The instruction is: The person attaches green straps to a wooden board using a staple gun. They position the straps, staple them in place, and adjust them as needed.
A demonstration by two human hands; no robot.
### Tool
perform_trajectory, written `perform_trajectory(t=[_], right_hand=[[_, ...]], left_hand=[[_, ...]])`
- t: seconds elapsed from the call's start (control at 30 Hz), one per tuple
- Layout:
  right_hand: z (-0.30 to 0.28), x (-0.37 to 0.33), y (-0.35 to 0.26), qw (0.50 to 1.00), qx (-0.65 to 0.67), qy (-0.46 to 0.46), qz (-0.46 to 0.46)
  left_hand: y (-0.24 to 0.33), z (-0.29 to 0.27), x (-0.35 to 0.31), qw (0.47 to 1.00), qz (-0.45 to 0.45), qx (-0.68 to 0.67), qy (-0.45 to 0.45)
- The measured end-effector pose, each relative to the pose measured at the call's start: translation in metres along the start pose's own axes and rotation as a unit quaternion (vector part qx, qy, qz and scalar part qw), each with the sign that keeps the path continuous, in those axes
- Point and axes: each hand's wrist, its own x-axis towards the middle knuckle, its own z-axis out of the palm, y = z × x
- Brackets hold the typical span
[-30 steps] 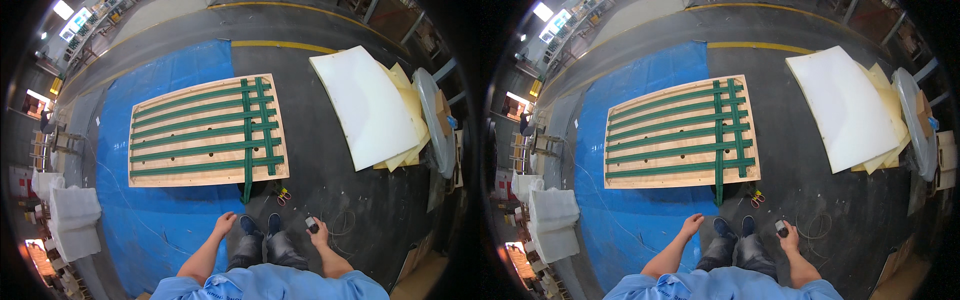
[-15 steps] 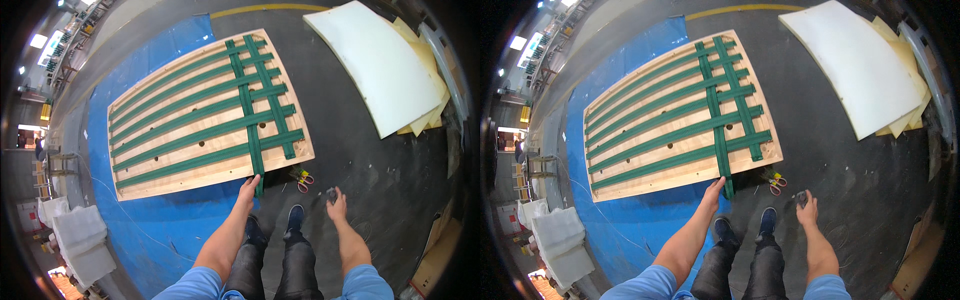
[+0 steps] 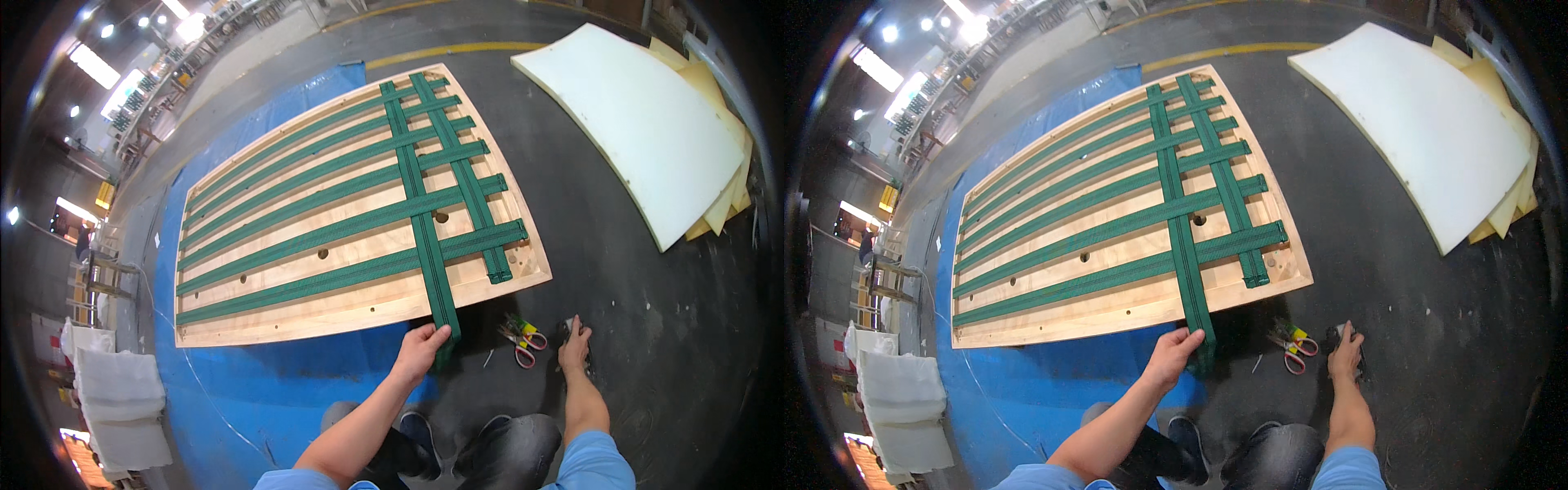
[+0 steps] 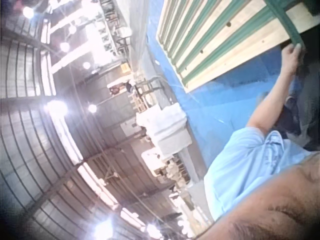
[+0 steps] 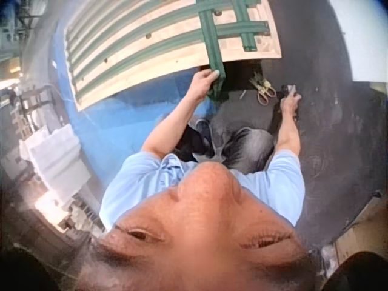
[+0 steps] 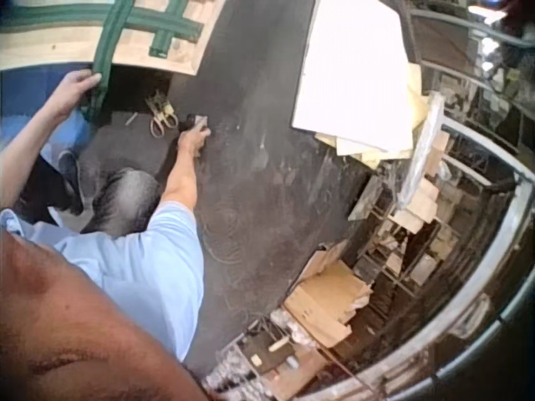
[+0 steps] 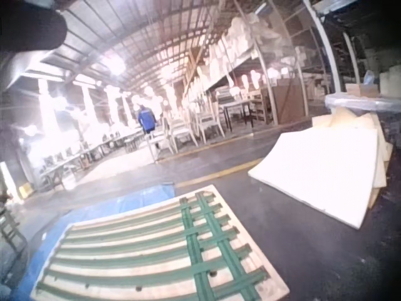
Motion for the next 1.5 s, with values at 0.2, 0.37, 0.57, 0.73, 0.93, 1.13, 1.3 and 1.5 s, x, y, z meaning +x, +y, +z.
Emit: perform_trajectory(t=[0.2, 0.37, 0.57, 0.73, 0.93, 1.13, 1.3, 1.5], right_hand=[[0.057, 0.002, 0.044, 0.997, -0.02, 0.074, -0.025], [0.093, -0.008, 0.067, 0.995, 0.02, 0.094, -0.033], [0.103, -0.021, 0.065, 0.997, 0.054, 0.038, -0.031], [0.077, -0.031, 0.044, 0.999, 0.004, 0.023, -0.031], [-0.057, 0.005, -0.051, 0.873, 0.45, -0.139, -0.127], [-0.064, -0.1, -0.225, 0.662, 0.515, -0.534, -0.103], [-0.035, -0.13, -0.243, 0.774, 0.526, -0.327, -0.134], [0.0, -0.166, -0.2, 0.832, 0.501, -0.164, -0.173]], left_hand=[[-0.03, 0.012, -0.029, 0.999, -0.003, 0.023, -0.036], [-0.072, 0.009, -0.055, 0.993, -0.039, 0.084, -0.073], [-0.103, 0.0, -0.098, 0.968, -0.175, 0.119, -0.133], [-0.122, -0.002, -0.128, 0.939, -0.242, 0.158, -0.184], [-0.103, 0.019, -0.131, 0.891, -0.2, 0.304, -0.271], [-0.117, 0.031, -0.119, 0.87, -0.153, 0.355, -0.305], [-0.105, 0.021, -0.095, 0.878, -0.167, 0.391, -0.221], [-0.054, -0.009, -0.053, 0.962, 0.121, 0.242, -0.04]])
